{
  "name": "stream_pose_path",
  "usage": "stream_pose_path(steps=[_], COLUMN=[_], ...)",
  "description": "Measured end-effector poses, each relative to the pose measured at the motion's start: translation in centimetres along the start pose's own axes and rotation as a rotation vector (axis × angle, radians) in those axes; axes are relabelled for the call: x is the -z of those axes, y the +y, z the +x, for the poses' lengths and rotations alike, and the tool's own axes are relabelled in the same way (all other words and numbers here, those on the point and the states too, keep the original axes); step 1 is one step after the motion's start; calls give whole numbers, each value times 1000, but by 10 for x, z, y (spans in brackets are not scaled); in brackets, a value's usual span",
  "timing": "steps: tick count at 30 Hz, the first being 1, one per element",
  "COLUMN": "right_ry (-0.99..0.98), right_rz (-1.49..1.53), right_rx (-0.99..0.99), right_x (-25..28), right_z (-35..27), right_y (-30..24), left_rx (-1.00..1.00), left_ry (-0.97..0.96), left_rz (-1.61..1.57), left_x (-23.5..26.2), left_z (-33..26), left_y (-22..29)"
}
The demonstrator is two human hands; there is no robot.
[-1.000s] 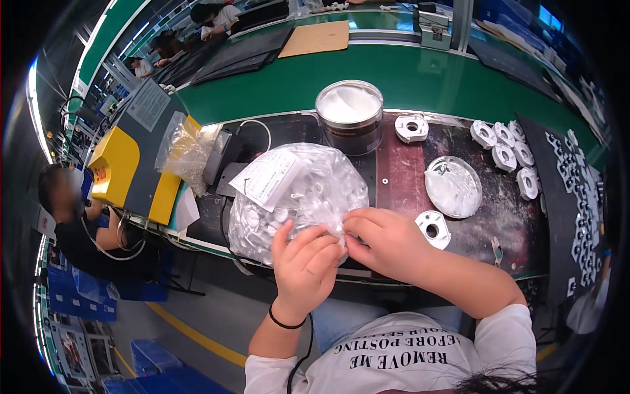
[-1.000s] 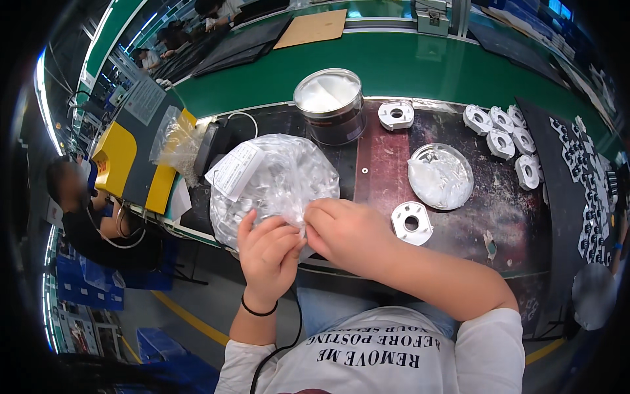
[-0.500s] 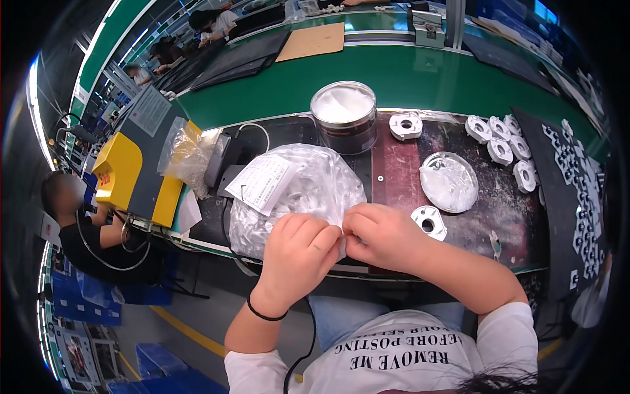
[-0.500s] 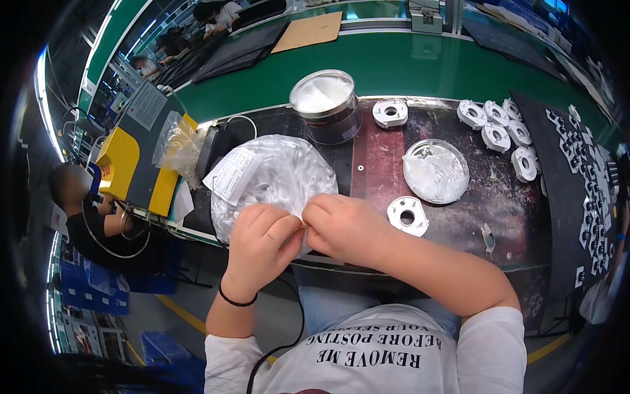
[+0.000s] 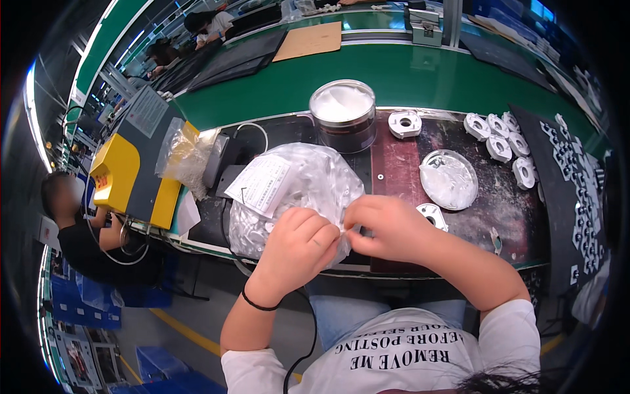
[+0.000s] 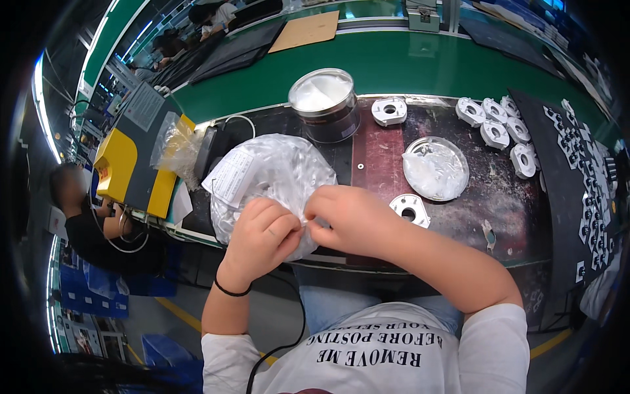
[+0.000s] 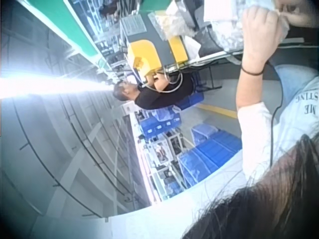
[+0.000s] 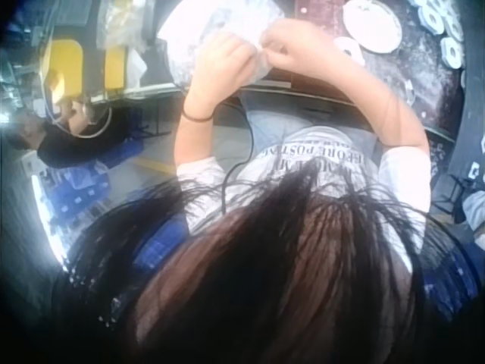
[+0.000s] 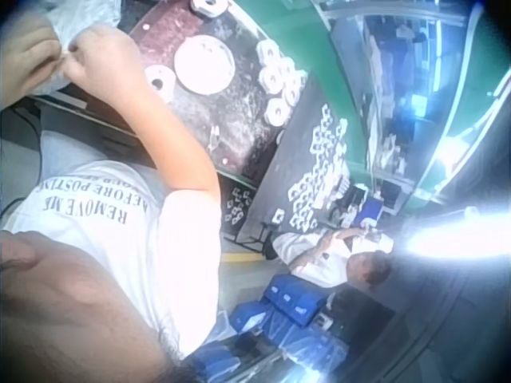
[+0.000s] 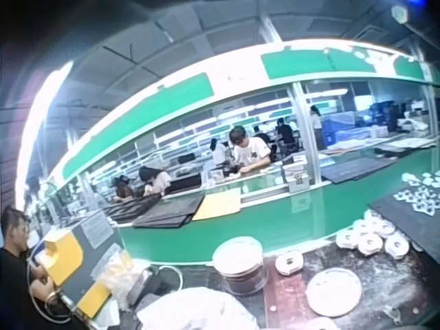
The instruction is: The person assembles small white plastic components by hand at a factory workstation. They pick up a base unit, insert a small cylindrical piece into a central hole, and place the finished assembly onto a black tray. The process is repeated continuously throughout the clip.
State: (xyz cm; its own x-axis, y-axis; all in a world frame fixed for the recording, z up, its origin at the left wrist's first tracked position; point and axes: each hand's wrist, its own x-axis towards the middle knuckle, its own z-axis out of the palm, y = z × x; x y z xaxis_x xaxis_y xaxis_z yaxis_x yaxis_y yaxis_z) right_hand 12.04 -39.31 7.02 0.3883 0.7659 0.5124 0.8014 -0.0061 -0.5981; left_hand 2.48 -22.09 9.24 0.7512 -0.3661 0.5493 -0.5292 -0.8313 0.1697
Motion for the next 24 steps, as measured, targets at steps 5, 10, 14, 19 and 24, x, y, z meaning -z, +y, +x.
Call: stream_pose_path(steps=[5,10,14,19,24], right_ry=[-140,-56,103,169,188], right_rz=[-314,-440,-449,-364,-303], right_rx=[151,251,286,259,177], right_x=[1,-27,-21,-22,-26], right_z=[-4,5,-1,-2,-1], right_y=[-1,11,19,15,11], left_rx=[10,113,96,60,80], left_ry=[-79,-85,-91,-66,-74], left_rz=[57,131,154,191,123], left_x=[0,-2,-6,-4,0], left_z=[2,-6,8,12,13], left_y=[4,7,13,16,9])
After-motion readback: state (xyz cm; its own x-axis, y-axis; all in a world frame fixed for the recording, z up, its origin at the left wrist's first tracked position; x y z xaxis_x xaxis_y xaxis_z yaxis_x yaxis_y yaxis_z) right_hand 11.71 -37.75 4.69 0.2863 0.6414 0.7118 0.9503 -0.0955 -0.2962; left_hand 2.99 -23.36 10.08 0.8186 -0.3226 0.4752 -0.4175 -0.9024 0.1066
